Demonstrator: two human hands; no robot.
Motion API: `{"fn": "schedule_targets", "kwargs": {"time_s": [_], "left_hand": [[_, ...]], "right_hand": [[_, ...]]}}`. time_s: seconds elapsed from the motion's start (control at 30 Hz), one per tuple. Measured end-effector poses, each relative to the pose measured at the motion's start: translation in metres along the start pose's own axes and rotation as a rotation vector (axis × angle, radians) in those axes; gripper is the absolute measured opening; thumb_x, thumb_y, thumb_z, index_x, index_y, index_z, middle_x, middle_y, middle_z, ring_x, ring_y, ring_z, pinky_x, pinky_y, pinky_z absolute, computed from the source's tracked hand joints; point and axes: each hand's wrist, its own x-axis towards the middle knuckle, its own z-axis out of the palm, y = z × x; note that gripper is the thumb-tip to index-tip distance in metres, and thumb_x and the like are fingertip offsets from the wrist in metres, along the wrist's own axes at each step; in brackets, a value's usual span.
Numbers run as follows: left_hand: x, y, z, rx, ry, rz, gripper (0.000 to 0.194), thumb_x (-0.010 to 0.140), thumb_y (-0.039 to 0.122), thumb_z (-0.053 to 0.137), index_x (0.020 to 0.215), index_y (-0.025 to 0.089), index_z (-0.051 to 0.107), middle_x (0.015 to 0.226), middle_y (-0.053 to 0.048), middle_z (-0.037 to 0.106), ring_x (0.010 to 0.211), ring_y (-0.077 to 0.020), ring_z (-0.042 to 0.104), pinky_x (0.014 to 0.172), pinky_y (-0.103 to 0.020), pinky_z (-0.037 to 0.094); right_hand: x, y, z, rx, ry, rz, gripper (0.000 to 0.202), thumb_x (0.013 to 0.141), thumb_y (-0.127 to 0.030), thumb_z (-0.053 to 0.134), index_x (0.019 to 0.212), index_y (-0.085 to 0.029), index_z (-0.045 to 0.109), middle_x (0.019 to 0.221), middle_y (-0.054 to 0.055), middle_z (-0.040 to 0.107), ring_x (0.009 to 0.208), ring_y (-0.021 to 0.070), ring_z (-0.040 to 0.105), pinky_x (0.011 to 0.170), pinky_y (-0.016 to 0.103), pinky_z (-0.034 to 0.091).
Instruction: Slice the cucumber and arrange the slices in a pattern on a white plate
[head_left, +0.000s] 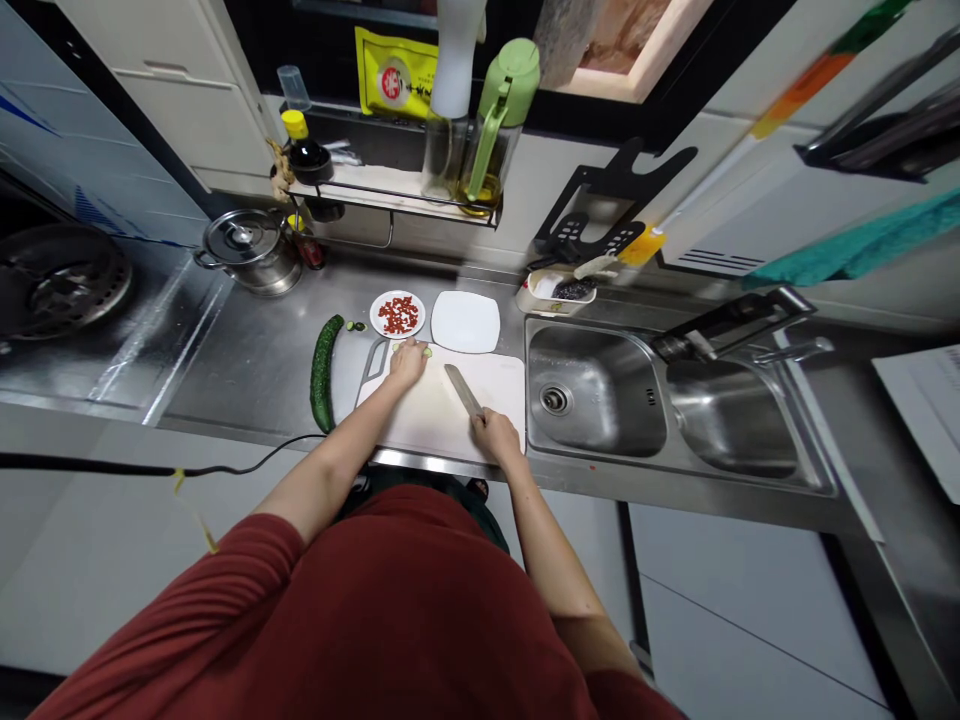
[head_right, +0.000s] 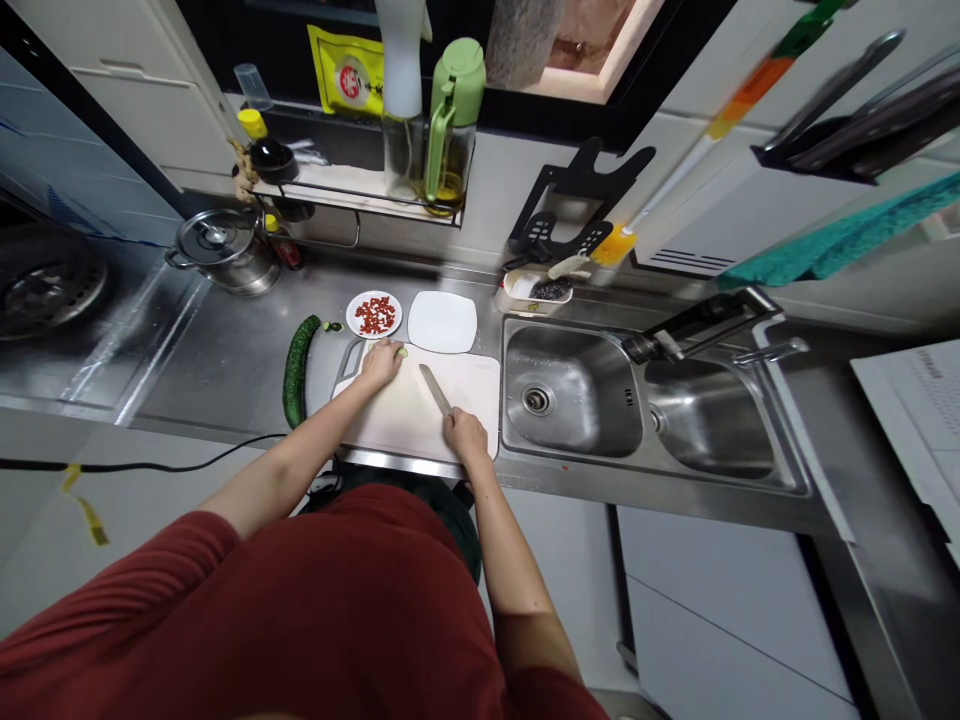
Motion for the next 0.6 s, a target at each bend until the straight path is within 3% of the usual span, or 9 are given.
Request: {"fn": "schedule_targets", "kwargs": {"time_s": [0.37, 0.6], "left_hand": [[-0.005, -0.001, 0.001, -0.096, 0.066, 0.03, 0.021, 0.087, 0.019, 0.051, 0.103, 0.024, 0.065, 0.106, -0.008, 0.063, 0.102, -0.0231, 0.056, 0.084, -0.032, 0.042], [-0.011, -0.01, 0.008, -0.461, 0.034, -0.2, 0.015, 0.077, 0.025, 0.065, 0.091, 0.019, 0.066, 0.079, 0.0, 0.068, 0.074, -0.014, 0.06, 0.072, -0.026, 0.045]], "right_hand": [[0.003, 0.002, 0.003, 0.002, 0.003, -0.002, 0.038, 0.097, -0.039, 0.033, 0.112, -0.019, 0.061, 0.107, 0.011, 0.068, 0.099, 0.0214, 0.063, 0.078, 0.027, 0.042], [-0.001, -0.002, -0.002, -0.02, 0.002, 0.008, 0.037, 0.098, -0.038, 0.034, 0.113, -0.018, 0.061, 0.107, 0.011, 0.068, 0.1, 0.0212, 0.063, 0.079, 0.027, 0.042]]}}
